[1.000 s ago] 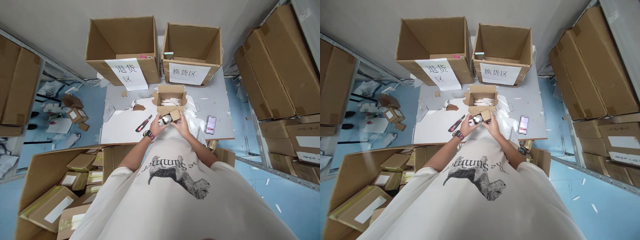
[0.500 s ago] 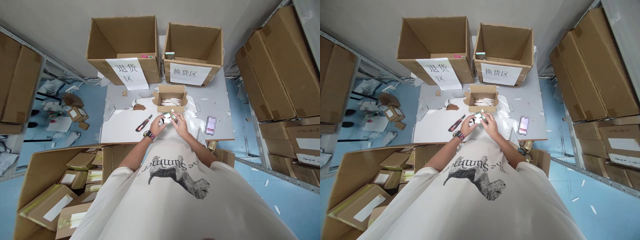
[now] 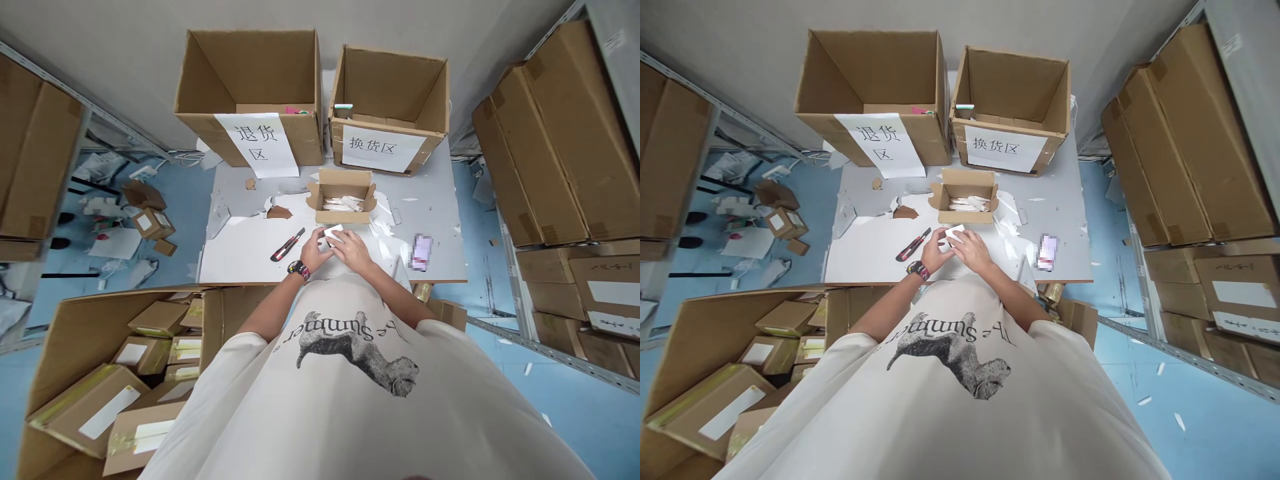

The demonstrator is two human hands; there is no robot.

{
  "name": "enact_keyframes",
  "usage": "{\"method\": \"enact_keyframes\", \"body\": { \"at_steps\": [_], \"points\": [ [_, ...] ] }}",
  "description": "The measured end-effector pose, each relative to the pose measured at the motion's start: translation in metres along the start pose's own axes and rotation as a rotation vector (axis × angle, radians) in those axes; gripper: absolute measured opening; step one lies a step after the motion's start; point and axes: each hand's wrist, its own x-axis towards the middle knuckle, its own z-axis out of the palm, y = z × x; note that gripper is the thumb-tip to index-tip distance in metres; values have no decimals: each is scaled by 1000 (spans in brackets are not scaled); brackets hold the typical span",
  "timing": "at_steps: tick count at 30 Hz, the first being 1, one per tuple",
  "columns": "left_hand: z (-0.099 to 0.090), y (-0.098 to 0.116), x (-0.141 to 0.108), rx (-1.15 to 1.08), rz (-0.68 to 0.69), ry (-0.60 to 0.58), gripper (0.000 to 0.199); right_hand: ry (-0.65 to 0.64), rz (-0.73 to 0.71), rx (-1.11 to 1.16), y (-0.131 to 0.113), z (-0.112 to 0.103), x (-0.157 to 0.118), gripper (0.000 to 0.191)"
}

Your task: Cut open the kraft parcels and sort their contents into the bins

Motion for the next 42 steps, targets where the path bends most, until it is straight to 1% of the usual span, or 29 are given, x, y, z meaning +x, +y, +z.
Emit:
{"method": "enact_keyframes", "body": {
  "at_steps": [8, 13, 17, 20, 23, 25, 29, 34, 39, 42],
  "points": [
    [-3, 0, 0, -22, -20, -8, 83, -35, 10, -32, 1, -2, 0, 48],
    [-7, -4, 0, 3, 4, -21, 81, -71, -4, -58, 0, -3, 1, 45],
    [-9, -7, 0, 6, 6, -34, 78, -61, 1, -37, -1, 0, -1, 44],
    [-9, -8, 1, 3, 0, -35, 76, 15, 33, 32, 3, 4, -5, 45],
    [-9, -10, 3, 6, -9, -33, 76, 137, 112, 135, 12, 7, -8, 49],
    [-10, -11, 4, 8, -10, -37, 76, 183, 164, 209, 19, 9, -8, 51],
    [-12, -13, 5, 18, 0, -41, 74, 161, 248, 345, 30, 15, -5, 56],
    [-13, -11, 7, 28, -17, -39, 73, 134, 333, 439, 31, 24, -1, 61],
    [-16, -8, 8, 75, 0, -56, 75, 152, 369, 532, 33, 29, 3, 59],
    [-18, -9, 5, 112, 42, -75, 77, 154, 350, 561, 36, 30, 6, 56]
  ]
}}
